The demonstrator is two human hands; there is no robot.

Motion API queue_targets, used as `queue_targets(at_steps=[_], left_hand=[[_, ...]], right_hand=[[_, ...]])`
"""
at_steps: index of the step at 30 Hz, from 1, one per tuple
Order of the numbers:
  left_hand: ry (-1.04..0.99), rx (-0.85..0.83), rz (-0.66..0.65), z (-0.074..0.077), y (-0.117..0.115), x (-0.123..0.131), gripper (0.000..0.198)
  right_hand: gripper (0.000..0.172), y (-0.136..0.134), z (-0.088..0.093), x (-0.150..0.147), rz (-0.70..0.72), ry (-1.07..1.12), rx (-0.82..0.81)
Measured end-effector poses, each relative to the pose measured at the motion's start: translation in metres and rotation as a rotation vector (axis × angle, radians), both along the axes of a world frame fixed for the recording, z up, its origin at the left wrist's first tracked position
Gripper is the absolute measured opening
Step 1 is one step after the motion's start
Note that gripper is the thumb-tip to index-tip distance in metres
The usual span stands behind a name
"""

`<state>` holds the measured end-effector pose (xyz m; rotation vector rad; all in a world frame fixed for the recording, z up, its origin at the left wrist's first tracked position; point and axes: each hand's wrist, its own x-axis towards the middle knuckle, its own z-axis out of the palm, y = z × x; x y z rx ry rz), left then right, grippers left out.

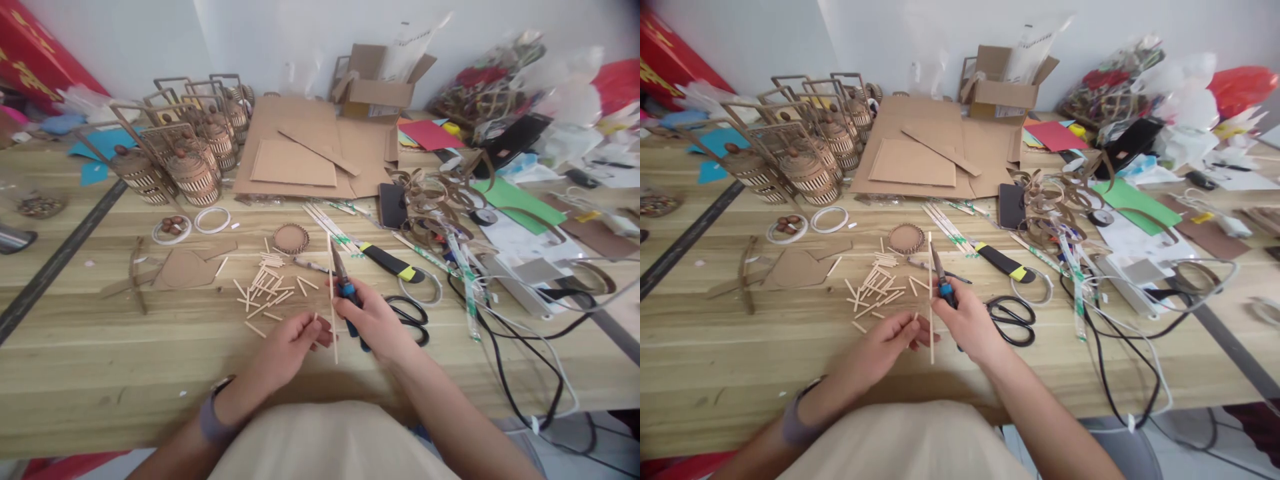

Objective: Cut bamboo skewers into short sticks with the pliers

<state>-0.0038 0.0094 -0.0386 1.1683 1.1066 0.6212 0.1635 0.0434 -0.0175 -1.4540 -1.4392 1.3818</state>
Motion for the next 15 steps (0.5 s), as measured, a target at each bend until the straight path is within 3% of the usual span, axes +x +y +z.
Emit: queue_targets(at_steps=[3, 7, 11, 15], left_hand=[[-0.148, -0.105, 0.011, -0.004, 0.000, 0.010, 0.041], [-0.203, -0.147, 0.073, -0.003, 0.003, 0.009, 0.041], [-0.248, -0.130, 0.265, 0.000, 0.009, 0.005, 0.037], [-0.357, -0.242, 0.455, 0.001, 0.016, 0.007, 0.037]], right_hand=[[0.033, -0.001, -0.008, -0.015, -0.126, 0.177, -0.085], [0.039, 0.001, -0.019, -0.022, -0.227, 0.175, -0.034], [0.043, 0.001, -0.020, -0.012, -0.160, 0.028, 0.130], [0.052, -0.008, -0.020, -0.007, -0.008, -0.224, 0.335]])
